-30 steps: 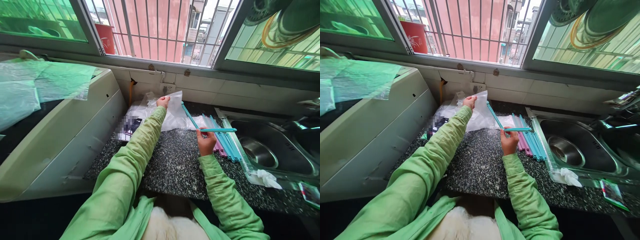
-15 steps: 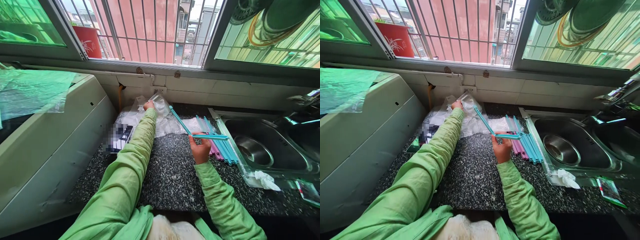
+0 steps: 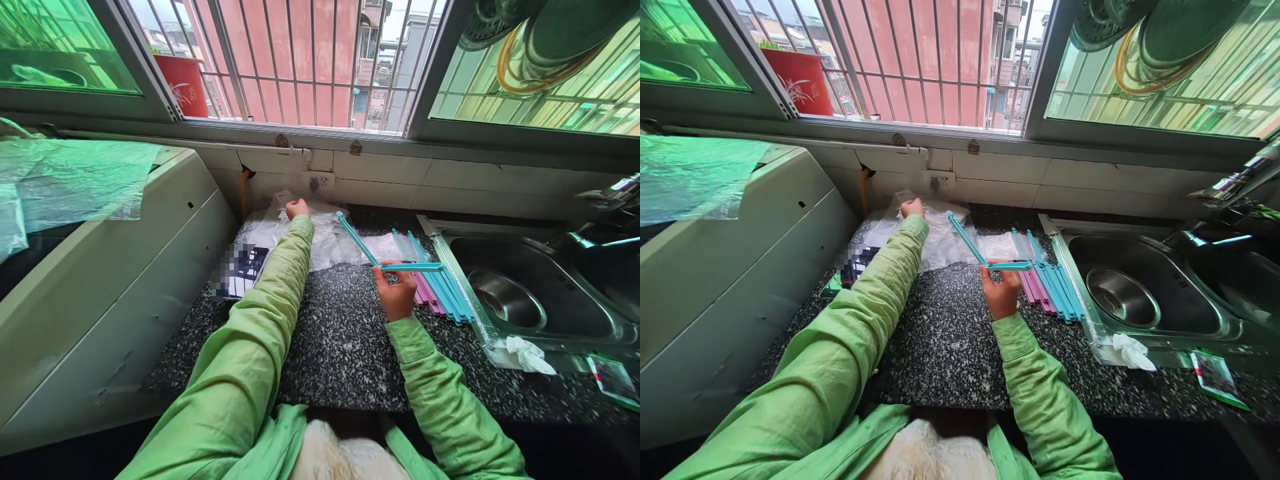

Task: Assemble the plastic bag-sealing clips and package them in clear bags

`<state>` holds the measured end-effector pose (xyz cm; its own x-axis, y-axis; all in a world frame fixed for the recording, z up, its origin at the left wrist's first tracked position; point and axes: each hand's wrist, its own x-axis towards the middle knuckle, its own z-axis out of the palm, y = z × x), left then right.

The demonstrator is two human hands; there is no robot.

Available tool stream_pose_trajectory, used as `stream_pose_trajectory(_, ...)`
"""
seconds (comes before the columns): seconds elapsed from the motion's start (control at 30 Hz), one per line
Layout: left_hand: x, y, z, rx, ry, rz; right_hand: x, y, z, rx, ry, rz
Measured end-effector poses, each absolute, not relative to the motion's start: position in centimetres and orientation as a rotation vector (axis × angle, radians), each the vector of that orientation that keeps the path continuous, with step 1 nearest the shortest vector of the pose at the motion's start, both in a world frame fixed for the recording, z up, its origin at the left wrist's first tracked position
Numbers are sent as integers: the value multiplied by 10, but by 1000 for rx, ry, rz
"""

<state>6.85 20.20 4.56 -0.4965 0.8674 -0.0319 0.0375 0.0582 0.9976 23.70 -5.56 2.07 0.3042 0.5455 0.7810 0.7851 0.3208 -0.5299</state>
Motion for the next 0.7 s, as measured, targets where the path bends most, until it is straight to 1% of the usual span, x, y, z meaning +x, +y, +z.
stream_pose_trajectory(0.13, 77, 186, 62, 928, 1672, 1558, 236, -56, 19, -1345, -1367, -248)
stream_pose_trajectory(0.3, 82, 144, 73, 1218, 1368, 1429, 232, -56, 16, -1334, -1394, -220)
stream_pose_trajectory(0.4, 74, 118, 78, 1360, 1274, 1353, 229, -56, 14, -1318, -1426, -226)
stream_pose_trajectory(0.57, 56, 84, 86, 1641, 1286, 1226, 221, -58, 13, -1272, -1475, -246)
stream_pose_trajectory(0.7, 41, 65, 84, 1690, 1279, 1196, 215, -63, 14, -1229, -1525, -239)
